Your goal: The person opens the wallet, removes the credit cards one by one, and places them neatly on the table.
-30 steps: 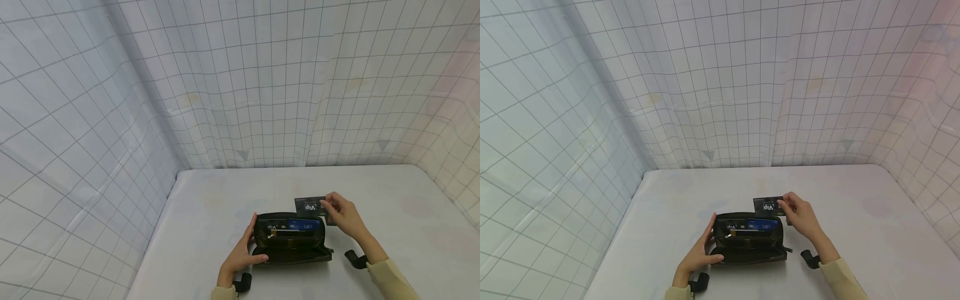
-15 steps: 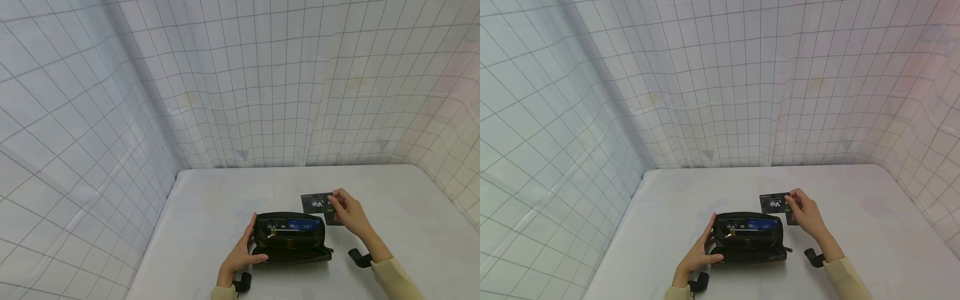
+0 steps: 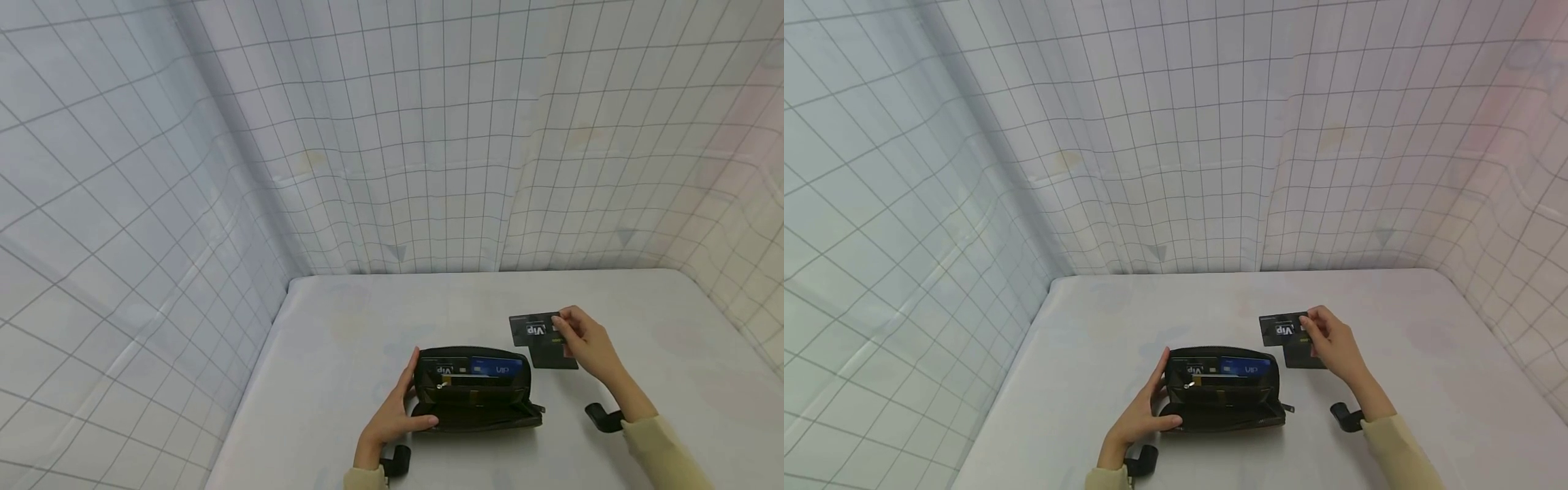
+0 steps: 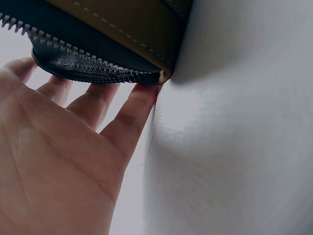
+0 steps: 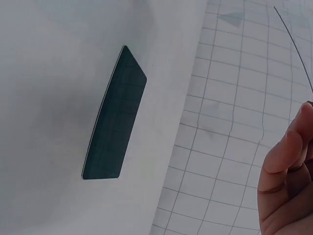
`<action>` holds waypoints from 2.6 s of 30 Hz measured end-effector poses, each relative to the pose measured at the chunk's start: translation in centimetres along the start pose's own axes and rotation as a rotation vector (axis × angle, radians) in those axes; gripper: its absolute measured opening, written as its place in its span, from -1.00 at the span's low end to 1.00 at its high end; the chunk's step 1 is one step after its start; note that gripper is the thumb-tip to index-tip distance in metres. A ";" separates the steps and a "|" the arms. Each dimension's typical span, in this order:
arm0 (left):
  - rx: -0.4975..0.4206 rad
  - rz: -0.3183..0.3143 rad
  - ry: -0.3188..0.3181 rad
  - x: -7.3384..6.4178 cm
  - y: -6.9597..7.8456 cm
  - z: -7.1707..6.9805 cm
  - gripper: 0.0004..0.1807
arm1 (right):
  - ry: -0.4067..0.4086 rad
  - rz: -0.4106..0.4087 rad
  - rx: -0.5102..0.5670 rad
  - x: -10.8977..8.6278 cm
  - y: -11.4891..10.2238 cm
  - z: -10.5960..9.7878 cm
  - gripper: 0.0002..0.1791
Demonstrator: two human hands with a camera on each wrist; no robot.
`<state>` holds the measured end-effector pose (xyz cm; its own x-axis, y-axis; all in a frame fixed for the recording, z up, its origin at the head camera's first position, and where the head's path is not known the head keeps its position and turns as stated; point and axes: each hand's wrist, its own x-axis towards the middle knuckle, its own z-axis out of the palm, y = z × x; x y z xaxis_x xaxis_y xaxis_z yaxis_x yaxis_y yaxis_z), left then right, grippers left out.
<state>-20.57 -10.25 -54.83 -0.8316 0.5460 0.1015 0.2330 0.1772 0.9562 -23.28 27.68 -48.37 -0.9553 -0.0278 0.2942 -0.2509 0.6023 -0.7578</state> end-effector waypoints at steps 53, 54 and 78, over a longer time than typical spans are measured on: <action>0.015 0.048 -0.003 -0.2 1.6 -0.1 0.15 | -0.135 0.296 -0.184 -2.7 10.6 -6.2 -0.45; 0.011 0.053 -0.005 -0.3 1.9 -0.1 0.15 | -0.135 0.293 -0.190 -2.6 10.7 -6.2 -0.45; 0.018 0.039 0.015 0.2 -0.1 0.0 0.16 | -0.242 0.388 -0.294 -1.4 10.0 -7.6 -0.47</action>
<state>-20.75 -10.17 -54.96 -0.8291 0.5406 0.1424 0.2738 0.1706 0.9465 -23.23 39.76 -51.91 -0.9865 0.0785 -0.1437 0.1481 0.8019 -0.5788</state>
